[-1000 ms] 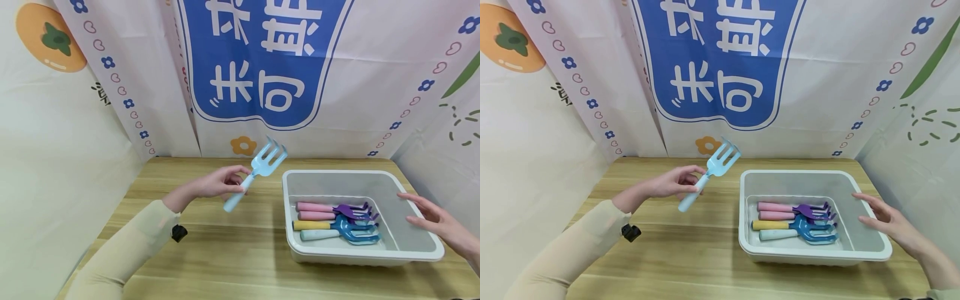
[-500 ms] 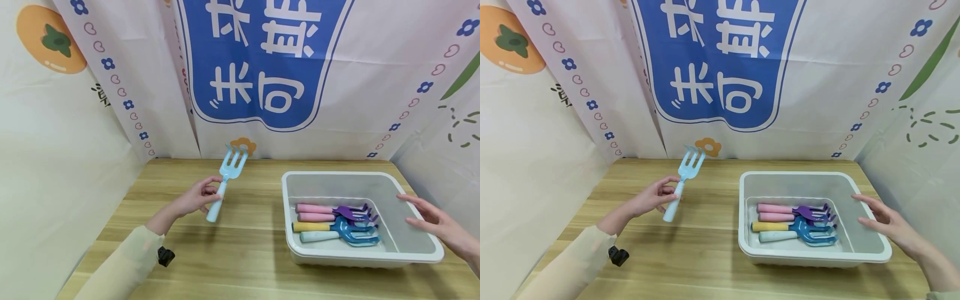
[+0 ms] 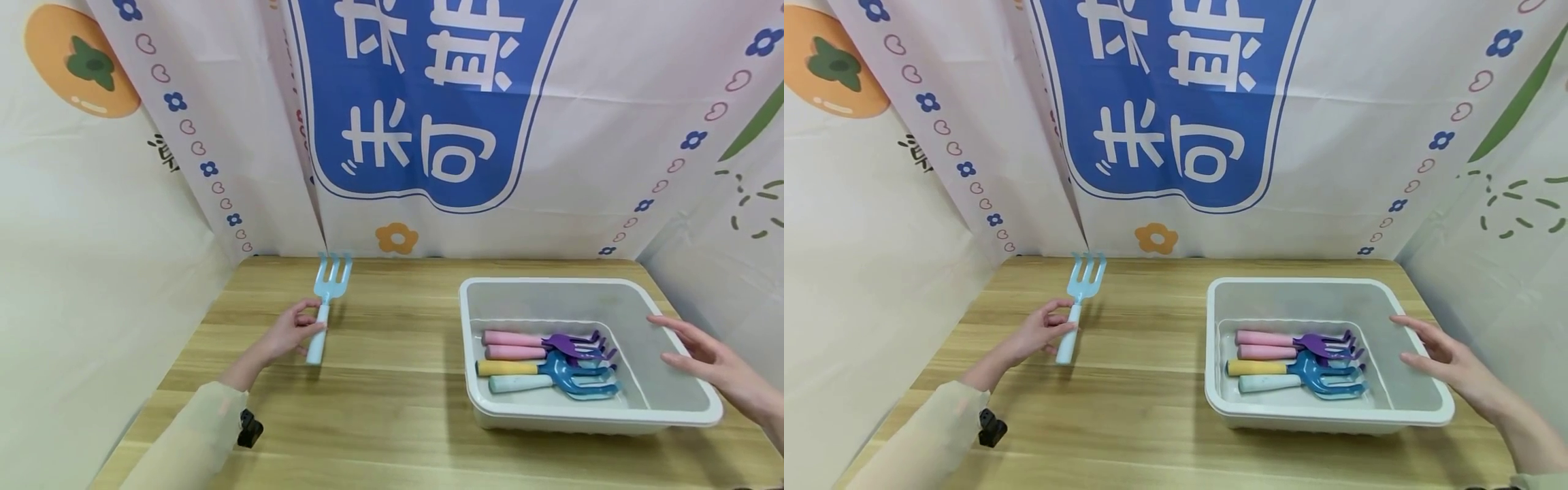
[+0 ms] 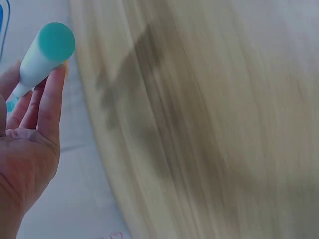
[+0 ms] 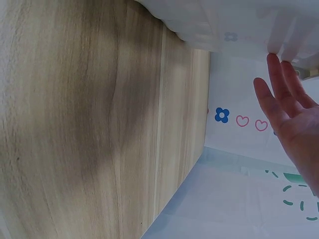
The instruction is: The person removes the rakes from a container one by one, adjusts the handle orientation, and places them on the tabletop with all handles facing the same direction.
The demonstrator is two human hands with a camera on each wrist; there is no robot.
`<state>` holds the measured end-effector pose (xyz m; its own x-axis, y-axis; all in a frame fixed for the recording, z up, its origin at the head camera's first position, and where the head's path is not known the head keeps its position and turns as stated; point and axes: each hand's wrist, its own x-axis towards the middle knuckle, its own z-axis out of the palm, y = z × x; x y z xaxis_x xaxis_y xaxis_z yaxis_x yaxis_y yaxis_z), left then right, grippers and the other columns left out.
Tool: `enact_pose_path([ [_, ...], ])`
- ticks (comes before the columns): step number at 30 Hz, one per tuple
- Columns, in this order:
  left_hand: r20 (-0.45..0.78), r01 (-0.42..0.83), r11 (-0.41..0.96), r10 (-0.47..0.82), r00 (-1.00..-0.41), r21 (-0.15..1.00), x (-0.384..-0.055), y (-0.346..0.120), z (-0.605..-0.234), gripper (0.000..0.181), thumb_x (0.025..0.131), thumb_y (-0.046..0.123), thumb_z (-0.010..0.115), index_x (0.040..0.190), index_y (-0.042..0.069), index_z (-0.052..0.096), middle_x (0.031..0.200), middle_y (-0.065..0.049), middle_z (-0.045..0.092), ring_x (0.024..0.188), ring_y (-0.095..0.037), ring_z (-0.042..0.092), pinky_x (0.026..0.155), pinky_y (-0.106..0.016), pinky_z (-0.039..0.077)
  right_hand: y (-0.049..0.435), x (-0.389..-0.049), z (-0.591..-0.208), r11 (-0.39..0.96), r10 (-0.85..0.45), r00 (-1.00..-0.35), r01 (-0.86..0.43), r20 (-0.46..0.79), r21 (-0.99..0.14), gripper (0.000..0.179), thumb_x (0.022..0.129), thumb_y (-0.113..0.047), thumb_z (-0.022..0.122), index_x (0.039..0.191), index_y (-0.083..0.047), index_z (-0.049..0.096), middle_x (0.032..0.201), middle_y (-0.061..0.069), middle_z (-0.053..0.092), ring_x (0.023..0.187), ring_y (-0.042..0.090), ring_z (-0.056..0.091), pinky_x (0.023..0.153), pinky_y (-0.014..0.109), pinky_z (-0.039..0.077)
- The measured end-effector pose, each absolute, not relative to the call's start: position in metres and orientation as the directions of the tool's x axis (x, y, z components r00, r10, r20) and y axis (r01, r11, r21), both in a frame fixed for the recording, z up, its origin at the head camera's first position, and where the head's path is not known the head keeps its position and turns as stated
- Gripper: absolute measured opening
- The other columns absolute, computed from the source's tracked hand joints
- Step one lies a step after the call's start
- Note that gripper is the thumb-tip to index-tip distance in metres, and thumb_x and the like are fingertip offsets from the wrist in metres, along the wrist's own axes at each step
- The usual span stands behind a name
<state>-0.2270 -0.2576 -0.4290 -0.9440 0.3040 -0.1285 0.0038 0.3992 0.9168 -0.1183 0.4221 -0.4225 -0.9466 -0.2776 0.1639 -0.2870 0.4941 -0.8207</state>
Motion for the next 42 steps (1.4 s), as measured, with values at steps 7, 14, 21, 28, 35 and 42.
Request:
enact_pose_path([
  [7, -0.177, -0.035, 0.447, 0.279, -0.944, 0.894, -0.233, -0.280, -0.438, 0.050, 0.097, 0.010, 0.060, 0.139, -0.002, 0.035, 0.104, -0.025, 0.064, 0.079, -0.020, 0.061, 0.052, -0.036, 0.054, 0.421, -0.119, -0.422, 0.493, -0.283, -0.942, -0.303, 0.179, -0.816, 0.059, 0.097, 0.008, 0.048, 0.151, -0.010, 0.032, 0.141, -0.025, 0.034, 0.124, -0.017, 0.027, 0.085, 0.007, 0.031],
  [14, -0.221, -0.076, 0.484, 0.250, -0.943, 0.872, -0.236, -0.294, -0.446, 0.049, 0.097, 0.011, 0.059, 0.137, -0.003, 0.036, 0.098, -0.019, 0.065, 0.073, -0.020, 0.060, 0.053, -0.034, 0.053, 0.422, -0.118, -0.421, 0.490, -0.289, -0.940, -0.308, 0.181, -0.815, 0.059, 0.097, 0.009, 0.048, 0.151, -0.008, 0.032, 0.142, -0.025, 0.033, 0.125, -0.017, 0.027, 0.082, 0.007, 0.032],
  [21, -0.318, -0.161, 0.546, 0.206, -0.925, 0.822, -0.239, -0.301, -0.450, 0.050, 0.097, 0.014, 0.060, 0.137, -0.004, 0.036, 0.112, -0.027, 0.059, 0.069, -0.020, 0.060, 0.053, -0.035, 0.054, 0.421, -0.118, -0.421, 0.491, -0.276, -0.949, -0.277, 0.155, -0.826, 0.058, 0.098, 0.005, 0.048, 0.151, -0.012, 0.032, 0.140, -0.026, 0.032, 0.123, -0.019, 0.025, 0.085, 0.006, 0.031],
  [28, -0.359, -0.197, 0.574, 0.184, -0.915, 0.795, -0.242, -0.302, -0.449, 0.045, 0.099, 0.013, 0.056, 0.134, -0.005, 0.035, 0.120, -0.031, 0.057, 0.086, -0.025, 0.062, 0.056, -0.038, 0.055, 0.420, -0.118, -0.421, 0.501, -0.269, -0.954, -0.255, 0.131, -0.827, 0.058, 0.099, 0.003, 0.048, 0.152, -0.013, 0.031, 0.140, -0.027, 0.031, 0.121, -0.020, 0.026, 0.083, 0.006, 0.032],
  [35, -0.386, -0.224, 0.631, 0.130, -0.913, 0.742, -0.245, -0.301, -0.446, 0.040, 0.098, 0.012, 0.056, 0.129, -0.005, 0.040, 0.110, -0.027, 0.058, 0.083, -0.025, 0.060, 0.055, -0.037, 0.056, 0.421, -0.118, -0.421, 0.510, -0.261, -0.958, -0.242, 0.119, -0.826, 0.057, 0.099, 0.002, 0.047, 0.152, -0.014, 0.031, 0.140, -0.027, 0.030, 0.120, -0.020, 0.027, 0.080, 0.007, 0.032],
  [42, -0.385, -0.223, 0.659, 0.110, -0.916, 0.719, -0.245, -0.298, -0.445, 0.045, 0.096, 0.010, 0.058, 0.132, -0.010, 0.040, 0.116, -0.030, 0.055, 0.075, -0.022, 0.060, 0.056, -0.036, 0.056, 0.421, -0.117, -0.421, 0.510, -0.253, -0.961, -0.228, 0.109, -0.829, 0.057, 0.100, 0.001, 0.047, 0.152, -0.015, 0.030, 0.141, -0.026, 0.029, 0.121, -0.020, 0.025, 0.081, 0.007, 0.031],
])
